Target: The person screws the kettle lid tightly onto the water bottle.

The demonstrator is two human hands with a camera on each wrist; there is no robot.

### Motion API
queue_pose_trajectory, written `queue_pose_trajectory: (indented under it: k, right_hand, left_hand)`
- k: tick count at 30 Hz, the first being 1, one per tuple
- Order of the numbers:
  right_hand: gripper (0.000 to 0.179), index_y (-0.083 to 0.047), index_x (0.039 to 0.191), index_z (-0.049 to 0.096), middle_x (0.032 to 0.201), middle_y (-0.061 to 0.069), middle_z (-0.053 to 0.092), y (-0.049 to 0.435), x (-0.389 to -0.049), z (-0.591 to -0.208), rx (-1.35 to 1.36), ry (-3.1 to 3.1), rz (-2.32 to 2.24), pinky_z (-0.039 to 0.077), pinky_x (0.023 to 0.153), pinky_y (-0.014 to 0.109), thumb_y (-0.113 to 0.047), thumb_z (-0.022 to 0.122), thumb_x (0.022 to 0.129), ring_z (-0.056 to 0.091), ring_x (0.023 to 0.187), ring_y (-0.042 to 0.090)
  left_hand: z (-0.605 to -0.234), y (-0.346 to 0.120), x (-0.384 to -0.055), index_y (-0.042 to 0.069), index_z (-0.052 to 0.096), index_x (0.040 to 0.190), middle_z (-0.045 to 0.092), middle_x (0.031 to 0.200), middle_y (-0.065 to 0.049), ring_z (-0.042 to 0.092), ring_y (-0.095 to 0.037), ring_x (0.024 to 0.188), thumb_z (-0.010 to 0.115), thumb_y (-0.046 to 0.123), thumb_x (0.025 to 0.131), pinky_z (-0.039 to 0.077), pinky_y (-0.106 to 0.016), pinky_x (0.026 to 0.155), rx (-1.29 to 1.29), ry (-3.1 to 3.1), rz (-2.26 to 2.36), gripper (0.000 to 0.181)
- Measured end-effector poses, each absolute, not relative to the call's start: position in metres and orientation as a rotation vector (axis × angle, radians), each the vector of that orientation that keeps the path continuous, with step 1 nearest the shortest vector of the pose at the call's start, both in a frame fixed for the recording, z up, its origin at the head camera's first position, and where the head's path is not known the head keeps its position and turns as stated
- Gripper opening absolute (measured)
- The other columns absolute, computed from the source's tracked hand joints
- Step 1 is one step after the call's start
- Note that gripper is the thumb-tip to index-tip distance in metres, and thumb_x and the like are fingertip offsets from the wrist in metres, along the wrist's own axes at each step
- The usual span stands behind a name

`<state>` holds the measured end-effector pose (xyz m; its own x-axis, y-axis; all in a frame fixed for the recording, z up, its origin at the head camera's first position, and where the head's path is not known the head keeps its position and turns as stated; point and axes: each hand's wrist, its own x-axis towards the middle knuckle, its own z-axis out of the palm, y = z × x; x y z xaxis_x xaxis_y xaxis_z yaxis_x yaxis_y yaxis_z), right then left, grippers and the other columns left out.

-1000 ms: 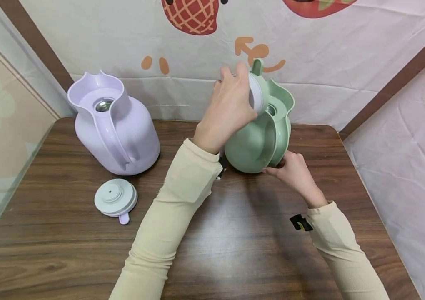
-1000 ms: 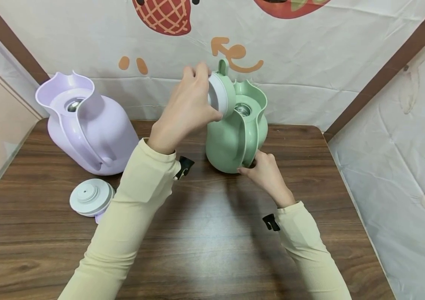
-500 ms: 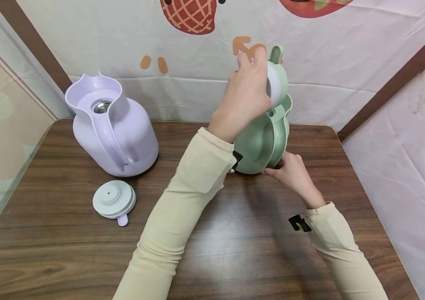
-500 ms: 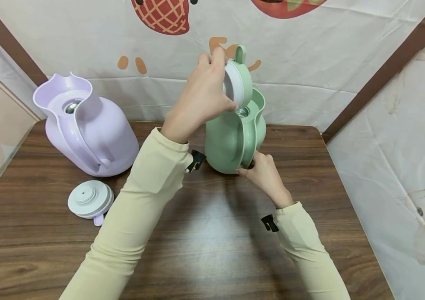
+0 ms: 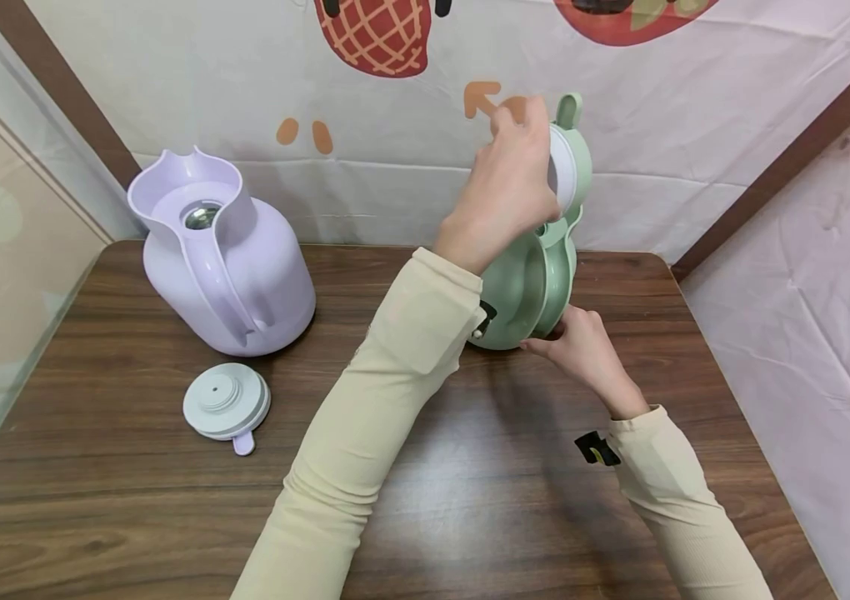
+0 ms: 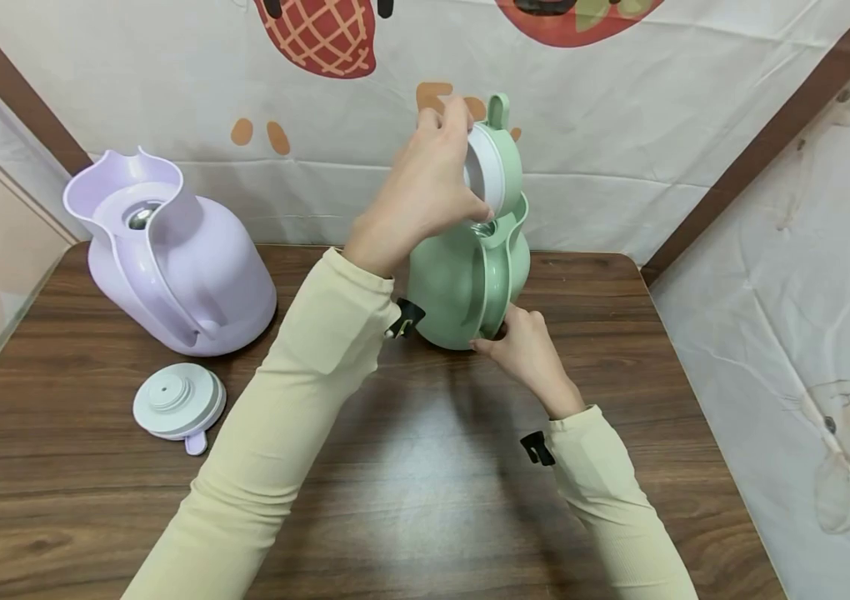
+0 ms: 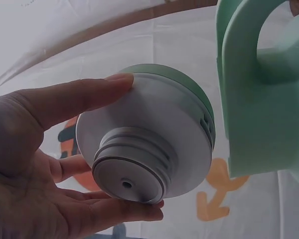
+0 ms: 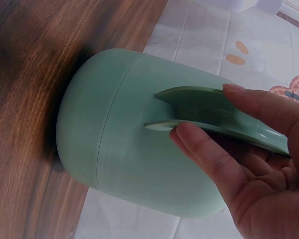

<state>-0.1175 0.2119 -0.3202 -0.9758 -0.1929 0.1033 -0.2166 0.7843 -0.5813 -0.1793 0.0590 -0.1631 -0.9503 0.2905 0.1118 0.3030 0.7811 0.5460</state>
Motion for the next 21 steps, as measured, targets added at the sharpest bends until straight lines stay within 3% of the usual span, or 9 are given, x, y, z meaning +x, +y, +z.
queue_pose_trajectory:
  k: [12, 21]
  right_hand:
    - [0.024, -0.002, 0.087, 0.062, 0.07, 0.009, 0.063, 0.205, -0.112, -0.322, 0.307, -2.929, 0.954, 0.044, 0.057, 0.033, -0.013, 0.076, 0.071, 0.057, 0.06, 0.018]
    - [0.024, -0.001, 0.087, 0.063, 0.07, 0.008, 0.063, 0.201, -0.107, -0.323, 0.288, -2.928, 0.953, 0.043, 0.056, 0.032, -0.014, 0.076, 0.072, 0.056, 0.059, 0.017]
  left_hand:
    - [-0.17, 0.06, -0.186, 0.01, 0.024, 0.128, 0.035, 0.122, -0.012, 0.05, -0.029, 0.095, 0.073, 0.016, 0.072, 0.04, -0.032, 0.081, -0.542, -2.972, -0.926, 0.075]
    - [-0.178, 0.059, -0.189, 0.01, 0.028, 0.123, 0.034, 0.122, -0.012, 0.053, -0.028, 0.092, 0.076, 0.015, 0.07, 0.042, -0.029, 0.077, -0.58, -2.972, -0.99, 0.071]
